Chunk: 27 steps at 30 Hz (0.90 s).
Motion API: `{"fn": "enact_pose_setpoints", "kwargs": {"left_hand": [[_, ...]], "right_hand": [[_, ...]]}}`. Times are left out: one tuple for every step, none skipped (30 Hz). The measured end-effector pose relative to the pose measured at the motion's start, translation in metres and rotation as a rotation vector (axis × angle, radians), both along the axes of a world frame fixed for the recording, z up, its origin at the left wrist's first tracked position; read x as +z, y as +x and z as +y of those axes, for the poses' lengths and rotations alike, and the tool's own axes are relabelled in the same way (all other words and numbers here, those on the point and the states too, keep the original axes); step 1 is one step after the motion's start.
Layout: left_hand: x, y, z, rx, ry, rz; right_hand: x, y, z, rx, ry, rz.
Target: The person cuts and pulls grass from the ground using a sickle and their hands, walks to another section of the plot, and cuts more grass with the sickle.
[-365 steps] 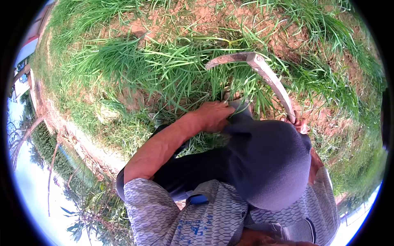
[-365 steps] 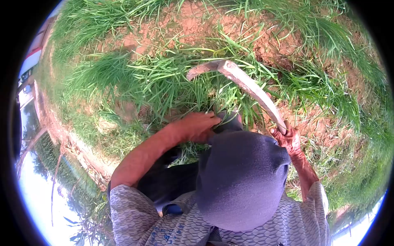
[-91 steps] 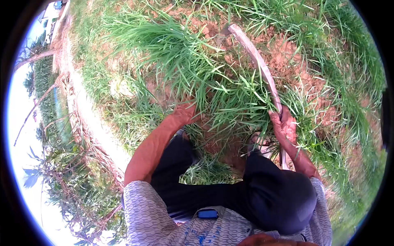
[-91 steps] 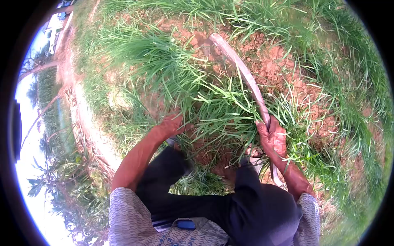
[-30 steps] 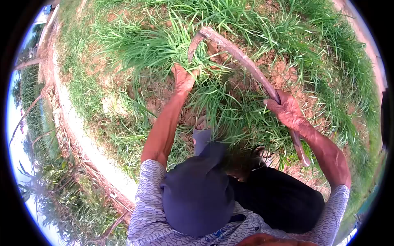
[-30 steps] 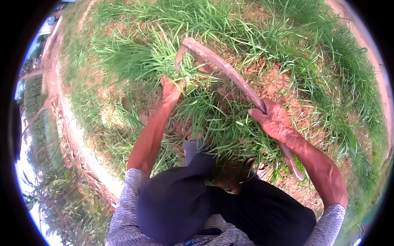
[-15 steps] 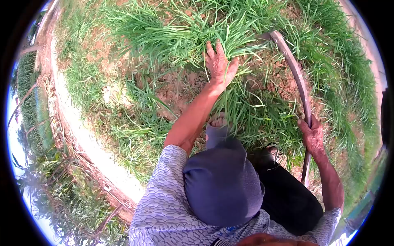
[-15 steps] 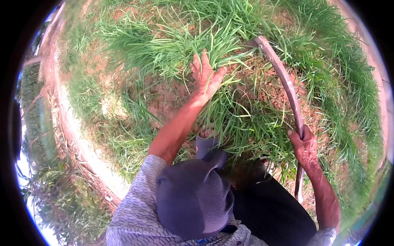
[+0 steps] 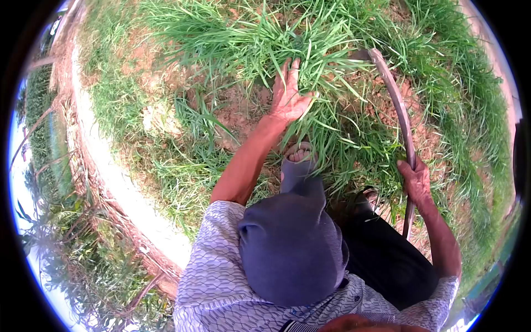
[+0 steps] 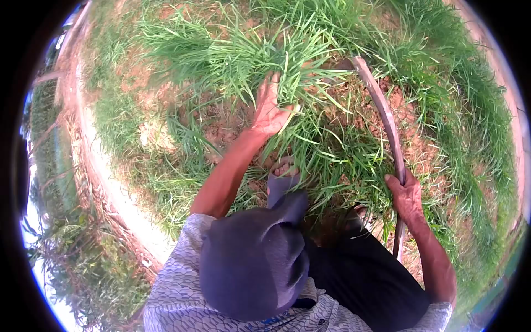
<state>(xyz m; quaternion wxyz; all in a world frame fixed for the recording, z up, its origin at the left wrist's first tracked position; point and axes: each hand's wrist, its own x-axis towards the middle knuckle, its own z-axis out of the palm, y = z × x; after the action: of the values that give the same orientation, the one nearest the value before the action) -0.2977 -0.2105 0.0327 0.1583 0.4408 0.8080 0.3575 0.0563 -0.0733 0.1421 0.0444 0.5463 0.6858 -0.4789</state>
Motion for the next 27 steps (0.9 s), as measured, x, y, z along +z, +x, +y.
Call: {"fn": "enact_pose_setpoints", "kwargs": {"left_hand": [[-0.002,-0.003,-0.005,-0.028,0.119,-0.097],[-0.007,-0.009,-0.013,-0.04,0.253,-0.126],[-0.013,-0.008,-0.02,0.003,0.335,-0.329],[-0.011,-0.009,-0.027,0.045,0.383,-0.331],[-0.007,-0.009,-0.033,0.089,0.43,-0.332],[-0.003,-0.001,-0.039,0.249,0.574,-0.797],[-0.004,-0.003,-0.049,0.358,0.579,-0.756],[-0.006,-0.011,-0.055,0.442,0.645,-0.748],[-0.009,-0.02,-0.06,0.527,0.712,-0.737],[-0.02,-0.035,-0.065,0.601,0.653,-0.673],[-0.019,-0.05,-0.064,0.675,0.594,-0.609],[-0.019,-0.06,-0.061,0.754,0.546,-0.688],[-0.039,-0.07,-0.06,0.764,0.553,-0.685],[-0.072,-0.083,-0.06,0.608,0.668,-0.668],[-0.081,-0.09,-0.051,0.612,0.764,-0.802],[-0.088,-0.097,-0.042,0.621,0.863,-0.935],[-0.094,-0.097,-0.028,0.624,0.905,-1.109],[-0.099,-0.097,-0.015,0.641,0.946,-1.283],[-0.109,-0.097,-0.001,0.567,0.952,-1.305],[-0.12,-0.098,0.012,0.493,0.955,-1.326],[-0.125,-0.097,0.034,0.505,0.778,-0.979],[-0.13,-0.096,0.053,0.507,0.594,-0.638],[-0.111,-0.089,0.062,0.516,0.381,-0.375],[-0.09,-0.081,0.07,0.537,0.171,-0.108],[-0.035,-0.065,0.076,0.567,-0.062,0.087],[-0.03,-0.055,0.084,0.585,-0.117,0.083],[-0.028,-0.049,0.089,0.591,-0.122,0.08]], "right_hand": [[0.005,-0.004,-0.001,0.003,0.001,0.001],[0.015,-0.01,-0.003,-0.032,-0.061,-0.039],[0.021,-0.014,-0.005,-0.066,-0.123,-0.079],[0.02,-0.012,-0.005,-0.065,-0.122,-0.078],[0.017,-0.009,-0.005,-0.082,-0.116,-0.076],[0.014,-0.006,-0.006,-0.096,-0.112,-0.075],[0.01,-0.001,-0.006,-0.09,-0.113,-0.073],[0.006,0.003,-0.005,-0.082,-0.069,-0.055],[0.004,0.006,-0.004,-0.073,-0.024,-0.036],[0.008,0.006,-0.003,-0.056,-0.018,-0.016],[0.008,0.008,-0.003,-0.048,-0.016,-0.016],[0.008,0.011,-0.001,-0.025,0.013,0.045],[0.008,0.012,0.001,0.0,0.041,0.105],[0.011,0.011,0.004,0.045,0.035,0.104],[0.014,0.007,0.005,0.054,0.034,0.105],[0.016,0.002,0.006,0.126,0.026,0.208],[0.017,-0.003,0.007,0.196,0.017,0.312],[0.018,-0.01,0.008,0.284,0.096,0.303],[0.029,-0.025,0.002,0.283,0.075,0.309],[0.032,-0.035,0.0,0.259,0.009,0.307],[0.033,-0.045,-0.001,0.234,-0.058,0.303],[0.034,-0.059,-0.004,0.257,-0.02,0.346],[0.039,-0.073,-0.009,0.199,-0.088,0.342],[0.04,-0.085,-0.013,0.189,-0.092,0.311],[0.039,-0.095,-0.014,0.179,-0.096,0.28],[0.029,-0.1,-0.016,0.205,-0.008,0.279],[0.027,-0.111,-0.02,0.128,-0.107,0.258]]}}
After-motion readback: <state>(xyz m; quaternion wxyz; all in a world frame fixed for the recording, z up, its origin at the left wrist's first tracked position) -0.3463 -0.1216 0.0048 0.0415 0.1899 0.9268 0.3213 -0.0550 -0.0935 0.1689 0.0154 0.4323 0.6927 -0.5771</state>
